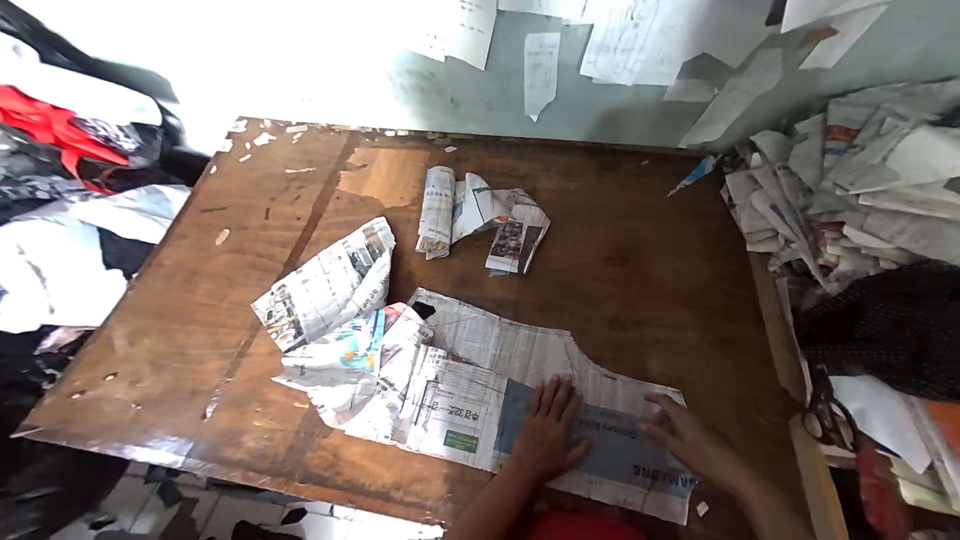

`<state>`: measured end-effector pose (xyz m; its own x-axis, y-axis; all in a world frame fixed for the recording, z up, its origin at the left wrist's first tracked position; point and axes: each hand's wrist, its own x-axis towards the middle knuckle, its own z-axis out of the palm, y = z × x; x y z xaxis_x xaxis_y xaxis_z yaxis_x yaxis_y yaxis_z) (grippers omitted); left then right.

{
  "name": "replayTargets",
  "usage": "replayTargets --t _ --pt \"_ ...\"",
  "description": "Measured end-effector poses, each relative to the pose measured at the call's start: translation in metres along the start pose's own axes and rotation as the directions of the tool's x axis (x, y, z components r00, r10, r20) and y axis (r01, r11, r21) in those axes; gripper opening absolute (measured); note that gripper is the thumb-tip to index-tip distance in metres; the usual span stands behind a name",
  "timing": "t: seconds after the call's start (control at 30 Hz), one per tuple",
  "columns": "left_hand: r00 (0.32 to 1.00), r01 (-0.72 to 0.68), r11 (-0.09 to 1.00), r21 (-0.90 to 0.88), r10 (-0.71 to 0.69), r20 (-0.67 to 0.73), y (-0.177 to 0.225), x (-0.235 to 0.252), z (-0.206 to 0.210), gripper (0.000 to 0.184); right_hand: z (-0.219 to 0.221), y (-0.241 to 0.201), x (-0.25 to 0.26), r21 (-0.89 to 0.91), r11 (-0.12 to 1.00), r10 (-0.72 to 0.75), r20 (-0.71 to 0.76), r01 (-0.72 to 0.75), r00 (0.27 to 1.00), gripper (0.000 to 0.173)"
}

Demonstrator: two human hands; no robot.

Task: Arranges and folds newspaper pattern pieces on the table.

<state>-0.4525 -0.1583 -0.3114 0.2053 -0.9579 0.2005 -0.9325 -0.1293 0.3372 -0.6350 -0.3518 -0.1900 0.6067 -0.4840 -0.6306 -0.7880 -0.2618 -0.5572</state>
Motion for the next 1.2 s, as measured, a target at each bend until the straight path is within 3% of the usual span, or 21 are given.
replayTargets --t 0.13,0.23,0.37,0.5,0.6,0.7,0.9,1.07,1.2 --pt "1.000 0.007 0.999 -0.035 -0.007 -0.018 0.000 -0.002 0.000 0.074 -0.029 -0.088 0.085 0.049 0.954 -0.298 0.078 0.295 0.951 0.049" --pt "0.999 0.011 0.998 -0.067 -0.014 -0.041 0.000 -0.004 0.000 0.075 -0.023 -0.144 0.150 0.180 0.900 -0.412 0.044 0.398 0.910 0.051" --pt "0.998 0.016 0.996 -0.086 -0.020 -0.053 0.002 -0.005 0.000 0.074 -0.008 -0.200 0.209 0.313 0.886 -0.351 -0.031 0.343 0.936 0.057" --pt "0.998 0.017 0.992 -0.126 -0.024 -0.060 0.001 -0.007 0.002 0.073 -0.001 -0.227 0.233 0.443 0.861 -0.216 -0.127 0.250 0.968 0.048" --pt "0.997 0.016 0.993 -0.119 -0.026 -0.077 0.001 -0.008 0.007 0.075 -0.014 -0.241 0.223 0.471 0.801 -0.234 -0.321 0.369 0.918 0.038" --pt "0.995 0.015 0.994 -0.104 -0.025 -0.092 0.003 -0.007 0.008 0.073 -0.050 -0.248 0.195 0.312 0.757 -0.356 -0.539 0.574 0.763 0.028" --pt "0.999 0.027 0.995 -0.095 -0.029 -0.017 0.003 -0.006 0.004 0.074 -0.128 -0.239 0.093 0.217 0.590 -0.547 -0.601 0.778 0.582 0.030" --pt "0.999 0.011 0.998 -0.058 -0.013 -0.034 0.000 -0.006 0.005 0.073 -0.154 -0.209 0.024 0.379 0.558 -0.599 -0.432 0.738 0.674 0.035" --pt "1.000 0.004 0.993 -0.120 -0.007 -0.023 -0.003 -0.004 0.005 0.062 -0.172 -0.170 -0.003 0.491 0.601 -0.674 -0.112 0.631 0.730 0.048"
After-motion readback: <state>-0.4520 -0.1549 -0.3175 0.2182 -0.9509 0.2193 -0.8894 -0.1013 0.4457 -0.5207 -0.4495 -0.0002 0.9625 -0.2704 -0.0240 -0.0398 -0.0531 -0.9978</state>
